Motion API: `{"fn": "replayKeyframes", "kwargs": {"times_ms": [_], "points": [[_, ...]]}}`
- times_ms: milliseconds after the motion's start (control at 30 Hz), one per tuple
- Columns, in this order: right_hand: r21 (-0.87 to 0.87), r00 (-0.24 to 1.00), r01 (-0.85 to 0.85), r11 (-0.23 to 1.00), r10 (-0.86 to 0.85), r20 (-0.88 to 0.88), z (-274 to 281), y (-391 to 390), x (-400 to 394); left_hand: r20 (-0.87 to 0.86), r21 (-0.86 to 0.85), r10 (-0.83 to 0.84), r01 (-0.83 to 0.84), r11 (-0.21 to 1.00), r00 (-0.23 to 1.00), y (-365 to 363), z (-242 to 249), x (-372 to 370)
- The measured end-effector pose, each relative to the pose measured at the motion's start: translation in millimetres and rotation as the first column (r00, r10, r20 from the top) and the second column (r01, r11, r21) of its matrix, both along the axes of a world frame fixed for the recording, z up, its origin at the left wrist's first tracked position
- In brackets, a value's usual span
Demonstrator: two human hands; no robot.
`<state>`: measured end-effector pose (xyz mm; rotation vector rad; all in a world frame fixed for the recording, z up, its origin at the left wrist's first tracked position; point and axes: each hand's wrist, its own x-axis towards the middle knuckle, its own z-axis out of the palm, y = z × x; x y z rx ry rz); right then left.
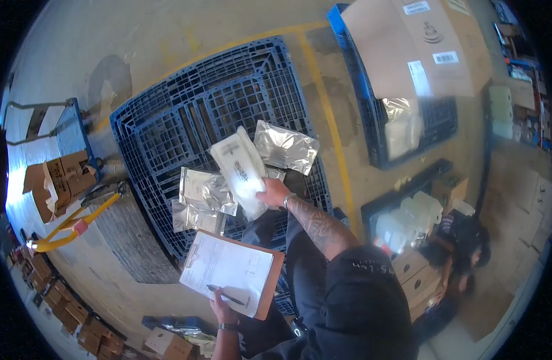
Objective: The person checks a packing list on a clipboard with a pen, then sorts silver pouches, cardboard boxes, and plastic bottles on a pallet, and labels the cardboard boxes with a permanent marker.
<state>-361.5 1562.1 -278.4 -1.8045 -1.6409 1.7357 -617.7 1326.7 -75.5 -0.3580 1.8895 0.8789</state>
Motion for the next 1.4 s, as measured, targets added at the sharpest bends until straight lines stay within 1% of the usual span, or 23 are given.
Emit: {"fn": "replayKeyframes", "kwargs": {"times_ms": [33,100,167,200,233,300,367,433,467,600,667,733,800,833,900,933,967,1033,1133,1267,1333,1367,1400], "points": [[-0.065,0.999,0.039,0.997,-0.04,-0.015,9.0,-9.2,2.9,-0.001,0.009,-0.022,0.022,1.0,1.0,-1.8,0.0,-4.4],[-0.082,0.998,0.055,0.995,-0.055,0.007,22.8,-18.7,13.6,0.009,0.023,-0.064,0.064,0.998,0.998,-0.3,6.9,-10.5],[-0.105,0.982,0.172,0.979,-0.179,-0.058,40.2,-30.9,21.8,0.002,0.088,-0.083,0.083,0.993,0.997,10.0,12.6,-16.9],[-0.147,0.979,0.183,0.972,-0.193,-0.064,54.2,-31.4,29.3,-0.043,0.016,-0.114,0.115,0.993,0.993,15.5,17.9,-20.5],[-0.138,0.972,0.226,0.964,-0.233,-0.037,66.0,-32.4,36.5,-0.015,0.024,-0.155,0.155,0.988,0.988,21.5,19.6,-23.9],[-0.25,0.976,0.194,0.949,-0.212,-0.049,90.5,-39.8,51.8,0.021,0.139,-0.153,0.149,0.979,0.988,31.7,27.0,-28.0],[-0.183,0.951,0.291,0.939,-0.304,-0.05,107.1,-57.4,67.2,0.016,0.15,-0.217,0.212,0.966,0.976,44.7,40.1,-26.6],[-0.168,0.955,0.294,0.941,-0.294,0.022,134.1,-65.0,83.2,-0.001,0.193,-0.281,0.276,0.942,0.96,55.6,47.1,-30.7],[-0.204,0.942,0.333,0.921,-0.336,0.02,139.4,-73.9,94.9,0.003,0.136,-0.307,0.304,0.943,0.952,61.6,51.6,-31.1],[-0.221,0.913,0.401,0.889,-0.408,0.013,151.5,-108.0,149.5,-0.092,0.128,-0.443,0.452,0.883,0.892,81.7,68.1,-15.2],[-0.371,0.859,0.47,0.801,-0.512,-0.018,163.5,-121.5,180.5,-0.093,0.144,-0.49,0.499,0.855,0.867,88.6,71.9,-7.4],[-0.434,0.821,0.501,0.749,-0.57,-0.035,167.1,-128.4,223.3,-0.081,0.144,-0.505,0.512,0.847,0.859,95.6,77.1,13.7],[-0.566,0.693,0.571,0.594,-0.718,-0.055,177.4,-138.6,262.8,-0.101,0.141,-0.529,0.538,0.831,0.843,95.9,78.8,33.2],[-0.572,0.687,0.575,0.585,-0.725,-0.051,180.9,-141.8,285.7,-0.126,0.152,-0.538,0.552,0.82,0.833,100.8,80.9,50.2],[-0.67,0.546,0.601,0.436,-0.836,-0.054,183.3,-148.2,330.1,-0.121,0.112,-0.572,0.584,0.804,0.811,109.5,86.0,79.6],[-0.669,0.468,0.635,0.387,-0.881,-0.066,180.4,-153.7,351.0,-0.111,0.105,-0.585,0.595,0.797,0.804,111.5,87.5,93.2],[-0.673,0.459,0.636,0.379,-0.886,-0.066,178.7,-157.3,371.1,-0.102,0.098,-0.6,0.608,0.788,0.794,114.0,88.9,104.2],[-0.655,0.29,0.714,0.247,-0.956,-0.045,176.8,-155.7,416.2,-0.082,0.068,-0.623,0.628,0.775,0.778,118.9,90.6,123.2],[-0.587,0.186,0.795,0.156,-0.983,-0.01,180.4,-144.1,483.6,-0.064,0.047,-0.657,0.66,0.75,0.751,136.8,101.0,171.2],[-0.444,0.056,0.889,0.116,-0.988,-0.145,148.3,-124.3,575.1,-0.071,0.054,-0.694,0.697,0.715,0.717,153.9,101.8,205.3],[-0.297,0.043,0.951,0.082,-0.99,-0.137,148.0,-99.1,612.8,-0.056,0.034,-0.708,0.71,0.703,0.704,166.7,107.0,225.1],[-0.243,0.036,0.967,0.074,-0.987,-0.16,168.6,-79.1,625.5,-0.032,0.008,-0.714,0.714,0.7,0.7,171.4,110.9,233.3],[-0.187,-0.015,0.982,0.018,-0.985,-0.174,152.0,-69.2,643.4,-0.042,0.0,-0.719,0.72,0.694,0.694,174.6,113.3,237.5]]}}
